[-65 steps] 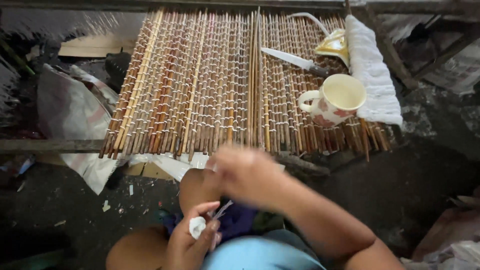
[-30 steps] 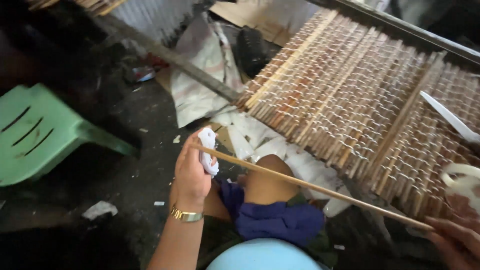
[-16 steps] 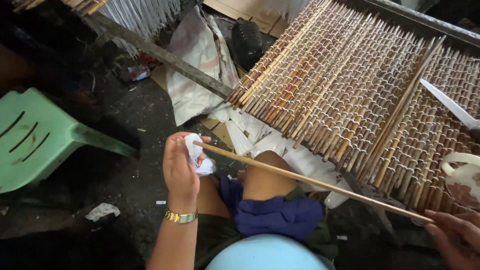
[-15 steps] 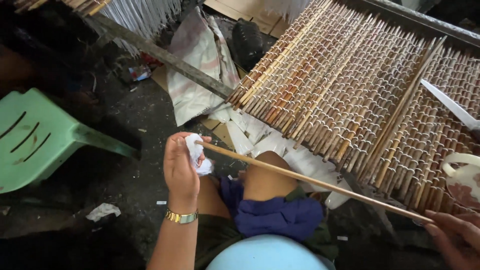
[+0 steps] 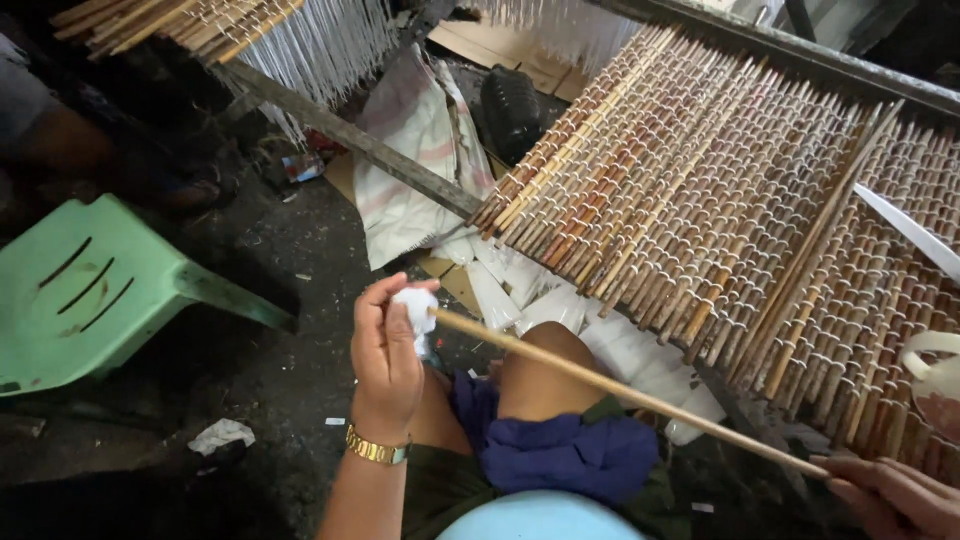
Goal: Tying and looping white cotton strings onto a wooden rod to create a fringe or mop-like structure in a workshop.
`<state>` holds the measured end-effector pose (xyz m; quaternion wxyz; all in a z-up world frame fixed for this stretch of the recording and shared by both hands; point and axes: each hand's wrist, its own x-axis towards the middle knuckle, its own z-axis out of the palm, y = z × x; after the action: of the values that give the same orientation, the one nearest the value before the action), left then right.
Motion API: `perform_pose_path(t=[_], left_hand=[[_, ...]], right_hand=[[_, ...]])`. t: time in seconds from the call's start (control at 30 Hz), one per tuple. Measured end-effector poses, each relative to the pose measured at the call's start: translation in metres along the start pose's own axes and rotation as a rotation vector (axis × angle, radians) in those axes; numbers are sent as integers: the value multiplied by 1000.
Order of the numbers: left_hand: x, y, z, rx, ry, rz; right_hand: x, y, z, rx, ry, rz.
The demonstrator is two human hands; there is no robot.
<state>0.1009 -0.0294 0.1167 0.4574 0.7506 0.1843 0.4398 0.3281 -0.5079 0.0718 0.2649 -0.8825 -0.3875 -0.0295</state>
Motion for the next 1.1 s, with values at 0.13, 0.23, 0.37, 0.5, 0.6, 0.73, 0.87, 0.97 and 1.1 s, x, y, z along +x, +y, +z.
perform_pose_path(t=[0.13,0.23,0.37,0.5,0.6,0.73,0.87,0.97,1.1], left_hand=[[-10,-6,7,-175,75,-41],[-12,-9,9,-358,147,-106],[-12,-15,0,-742,228,-363],[-4,-16,-4,-909,225,-398],[-22,4,28,-685,134,-453],[-55,15,64,-871,-177,-396],[13,6,3,-1373,-332,-453],[37,56,-16,-282,-771,-57],[26,89,-6,-490,-1291,236]], right_hand=[[9,-31,-5,56,96,-7],[16,-48,-10,31,130,-57],[-33,91,40,73,-103,163],[7,-33,15,-151,-268,442],[27,-90,54,124,-113,53],[77,-201,84,1113,-252,142],[98,-257,39,23,24,-818],[116,-288,-39,-238,258,-966],[124,-305,-63,-429,235,-998]])
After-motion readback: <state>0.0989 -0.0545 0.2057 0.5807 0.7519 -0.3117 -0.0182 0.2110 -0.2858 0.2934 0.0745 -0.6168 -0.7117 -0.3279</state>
